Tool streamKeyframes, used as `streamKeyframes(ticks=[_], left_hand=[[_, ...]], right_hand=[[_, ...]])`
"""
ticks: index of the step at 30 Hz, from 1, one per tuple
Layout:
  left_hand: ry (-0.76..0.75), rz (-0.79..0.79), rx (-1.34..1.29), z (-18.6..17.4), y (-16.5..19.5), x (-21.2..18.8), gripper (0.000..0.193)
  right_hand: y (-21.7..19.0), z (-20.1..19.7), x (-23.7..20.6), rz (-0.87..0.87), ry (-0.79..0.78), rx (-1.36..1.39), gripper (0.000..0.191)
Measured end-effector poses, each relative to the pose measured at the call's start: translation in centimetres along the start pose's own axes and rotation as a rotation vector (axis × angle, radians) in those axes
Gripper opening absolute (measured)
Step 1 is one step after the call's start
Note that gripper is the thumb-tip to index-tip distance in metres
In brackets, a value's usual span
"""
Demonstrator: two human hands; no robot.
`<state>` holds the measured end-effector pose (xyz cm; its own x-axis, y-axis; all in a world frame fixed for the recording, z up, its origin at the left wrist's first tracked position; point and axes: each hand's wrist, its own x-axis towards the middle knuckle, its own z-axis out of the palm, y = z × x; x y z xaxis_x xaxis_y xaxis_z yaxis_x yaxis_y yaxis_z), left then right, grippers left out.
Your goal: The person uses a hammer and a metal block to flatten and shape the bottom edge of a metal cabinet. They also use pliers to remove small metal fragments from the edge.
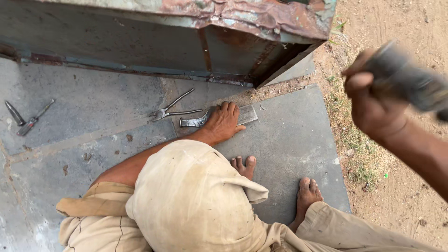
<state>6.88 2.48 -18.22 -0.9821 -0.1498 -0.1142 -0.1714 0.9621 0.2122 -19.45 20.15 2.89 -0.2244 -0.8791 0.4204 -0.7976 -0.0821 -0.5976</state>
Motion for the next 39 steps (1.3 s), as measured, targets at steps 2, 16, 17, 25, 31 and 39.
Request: streamKeyframes(ticks=[2, 16, 17, 25, 31, 39], left_hand=[[-0.024, 0.005, 0.011, -0.1, 0.8, -1.9, 0.077], [0.064, 0.004, 0.086, 2.9, 2.2, -6.4, 0.079], [0.051, -0.007, 0.065, 3.1, 2.3, -6.5, 0.078], [0.093, -0.012, 0.029, 4.9, 1.9, -6.7, 0.081], [0.044, -0.032, -0.017, 5.4, 2.0, -7.1, 0.081], [0.034, -0.031, 0.029, 4.9, 1.8, -6.9, 0.078]], right_hand=[[-1.5, 3.1, -4.1, 0.316, -0.322, -0.217, 0.028], [-3.2, 23.9, -9.8, 0.863, -0.215, 0.107, 0.032], [-2.7, 24.3, -9.7, 0.821, -0.167, 0.102, 0.032], [0.5, 25.5, -9.6, 0.981, -0.138, 0.071, 0.034], [1.2, 25.3, -10.2, 0.875, -0.143, -0.015, 0.036], [1.5, 25.2, -9.1, 0.881, -0.128, 0.074, 0.037]])
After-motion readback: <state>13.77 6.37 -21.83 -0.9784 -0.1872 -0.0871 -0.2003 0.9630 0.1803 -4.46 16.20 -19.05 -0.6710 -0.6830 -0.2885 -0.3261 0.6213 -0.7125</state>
